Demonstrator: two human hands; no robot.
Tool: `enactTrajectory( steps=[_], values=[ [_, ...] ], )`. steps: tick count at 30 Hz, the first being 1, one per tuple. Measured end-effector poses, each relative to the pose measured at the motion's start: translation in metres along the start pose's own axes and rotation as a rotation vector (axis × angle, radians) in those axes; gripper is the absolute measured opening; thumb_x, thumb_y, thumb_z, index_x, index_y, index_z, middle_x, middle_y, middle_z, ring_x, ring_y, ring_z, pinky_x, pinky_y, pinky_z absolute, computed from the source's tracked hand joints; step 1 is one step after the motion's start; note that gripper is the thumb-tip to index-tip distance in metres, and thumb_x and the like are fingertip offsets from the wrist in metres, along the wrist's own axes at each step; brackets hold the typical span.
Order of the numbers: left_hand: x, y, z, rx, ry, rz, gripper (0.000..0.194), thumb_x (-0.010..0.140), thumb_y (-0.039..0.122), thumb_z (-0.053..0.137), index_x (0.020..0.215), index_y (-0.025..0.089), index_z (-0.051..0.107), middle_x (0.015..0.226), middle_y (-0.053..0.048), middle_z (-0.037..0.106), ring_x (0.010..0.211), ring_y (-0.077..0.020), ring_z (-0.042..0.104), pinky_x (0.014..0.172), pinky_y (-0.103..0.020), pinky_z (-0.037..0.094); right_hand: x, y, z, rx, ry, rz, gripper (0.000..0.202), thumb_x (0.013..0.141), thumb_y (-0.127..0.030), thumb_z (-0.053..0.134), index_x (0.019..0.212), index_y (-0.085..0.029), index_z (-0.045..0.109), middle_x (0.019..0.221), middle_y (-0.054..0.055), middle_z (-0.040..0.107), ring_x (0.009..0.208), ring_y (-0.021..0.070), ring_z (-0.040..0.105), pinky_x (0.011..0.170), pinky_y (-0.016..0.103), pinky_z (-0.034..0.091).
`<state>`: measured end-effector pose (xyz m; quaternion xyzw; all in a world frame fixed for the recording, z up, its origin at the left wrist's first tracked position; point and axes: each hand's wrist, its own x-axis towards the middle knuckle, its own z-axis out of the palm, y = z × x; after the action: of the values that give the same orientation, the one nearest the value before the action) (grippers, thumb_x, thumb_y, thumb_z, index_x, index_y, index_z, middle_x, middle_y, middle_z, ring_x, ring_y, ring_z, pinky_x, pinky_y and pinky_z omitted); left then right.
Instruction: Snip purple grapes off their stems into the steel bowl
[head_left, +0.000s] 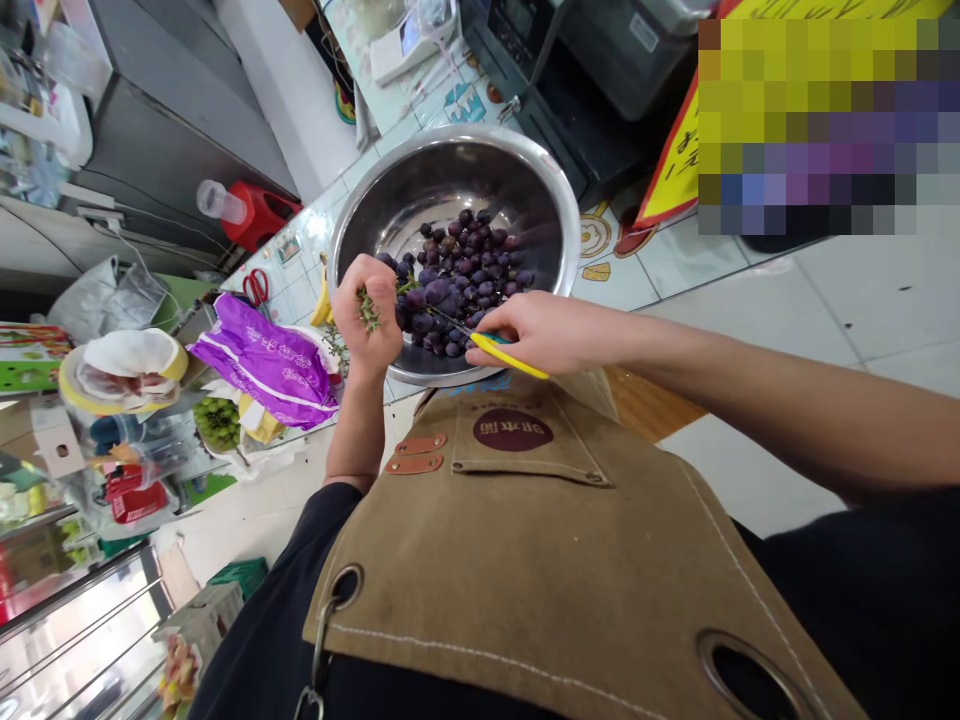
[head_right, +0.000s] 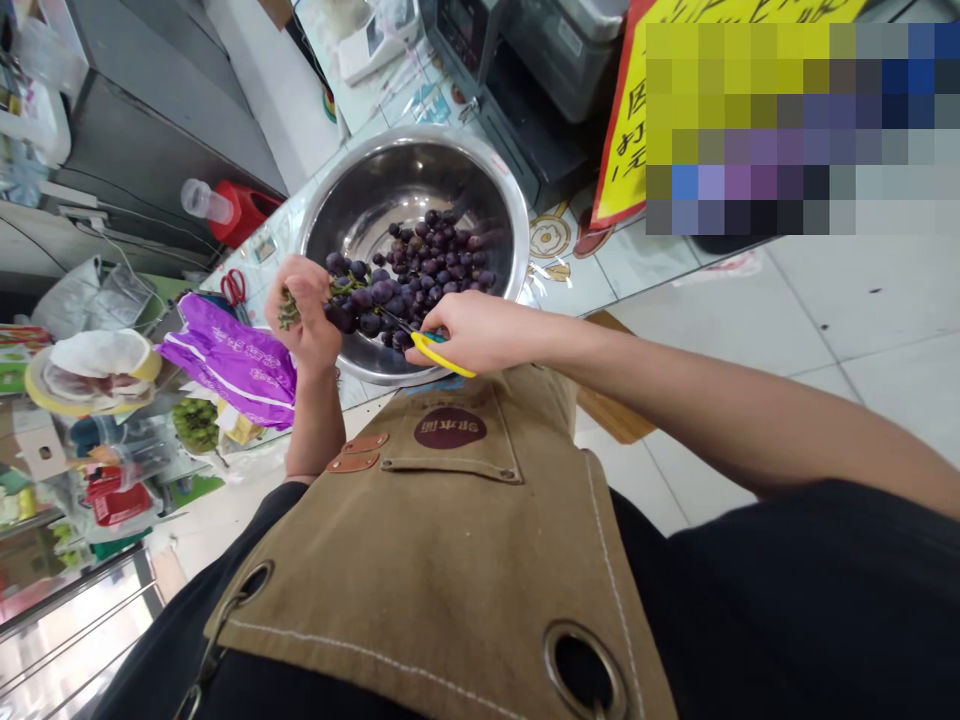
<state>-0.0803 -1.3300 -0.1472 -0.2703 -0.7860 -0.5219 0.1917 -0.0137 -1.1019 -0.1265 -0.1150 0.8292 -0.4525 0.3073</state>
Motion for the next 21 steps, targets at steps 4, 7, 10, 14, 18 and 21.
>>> enactTrajectory(
  steps=[4,7,10,14,18,21],
  values=[
    [-0.001,-0.003,0.000,0.051,0.010,-0.024,0.057,0.113,0.067,0.030,0.080,0.024,0.048,0.076,-0.001,0.043,0.077,-0.0172,0.063,0.076,-0.039,0.055,0.003,0.001,0.005,0.004,0.014,0.019,0.049,0.086,-0.066,0.078,0.066,-0.021,0.068,0.056,-0.001,0.050,0.056,0.0135,0.038,0.061,0.034,0.024],
    [-0.001,-0.004,0.000,0.044,0.037,-0.009,0.056,0.113,0.066,0.034,0.080,0.024,0.052,0.076,0.000,0.043,0.077,-0.0170,0.062,0.077,-0.039,0.054,0.003,0.002,0.008,0.018,0.005,0.014,0.046,0.090,-0.059,0.075,0.067,-0.021,0.066,0.057,-0.001,0.049,0.059,0.0137,0.038,0.062,0.034,0.024],
    [0.002,-0.006,0.000,-0.120,0.090,-0.013,0.052,0.113,0.058,0.044,0.074,0.023,0.049,0.072,0.001,0.041,0.070,-0.0159,0.055,0.071,-0.035,0.049,0.002,0.006,0.008,0.058,-0.046,0.001,0.048,0.092,-0.061,0.072,0.068,-0.021,0.062,0.060,-0.002,0.046,0.060,0.0133,0.037,0.061,0.033,0.026],
    [0.008,-0.013,0.000,-0.305,0.149,-0.036,0.053,0.112,0.054,0.050,0.069,0.023,0.047,0.066,0.002,0.039,0.064,-0.0166,0.047,0.064,-0.034,0.041,-0.001,0.011,0.004,0.283,-0.184,0.031,0.061,0.086,-0.079,0.072,0.073,-0.022,0.058,0.067,-0.002,0.049,0.062,0.0136,0.042,0.059,0.031,0.032],
    [0.012,-0.018,0.001,-0.239,0.196,-0.051,0.058,0.108,0.066,0.050,0.070,0.024,0.043,0.066,0.002,0.037,0.063,-0.0165,0.048,0.065,-0.036,0.042,-0.005,0.015,0.002,0.530,-0.243,0.032,0.066,0.085,-0.086,0.070,0.077,-0.023,0.052,0.073,0.000,0.055,0.065,0.0151,0.052,0.061,0.030,0.044],
    [0.015,-0.016,0.000,-0.182,0.189,-0.030,0.058,0.109,0.067,0.049,0.070,0.024,0.038,0.065,0.002,0.034,0.062,-0.0163,0.047,0.064,-0.037,0.039,-0.008,0.015,0.001,0.583,-0.113,0.044,0.061,0.090,-0.082,0.069,0.084,-0.023,0.056,0.075,0.001,0.057,0.065,0.0152,0.054,0.061,0.030,0.045]
  ],
)
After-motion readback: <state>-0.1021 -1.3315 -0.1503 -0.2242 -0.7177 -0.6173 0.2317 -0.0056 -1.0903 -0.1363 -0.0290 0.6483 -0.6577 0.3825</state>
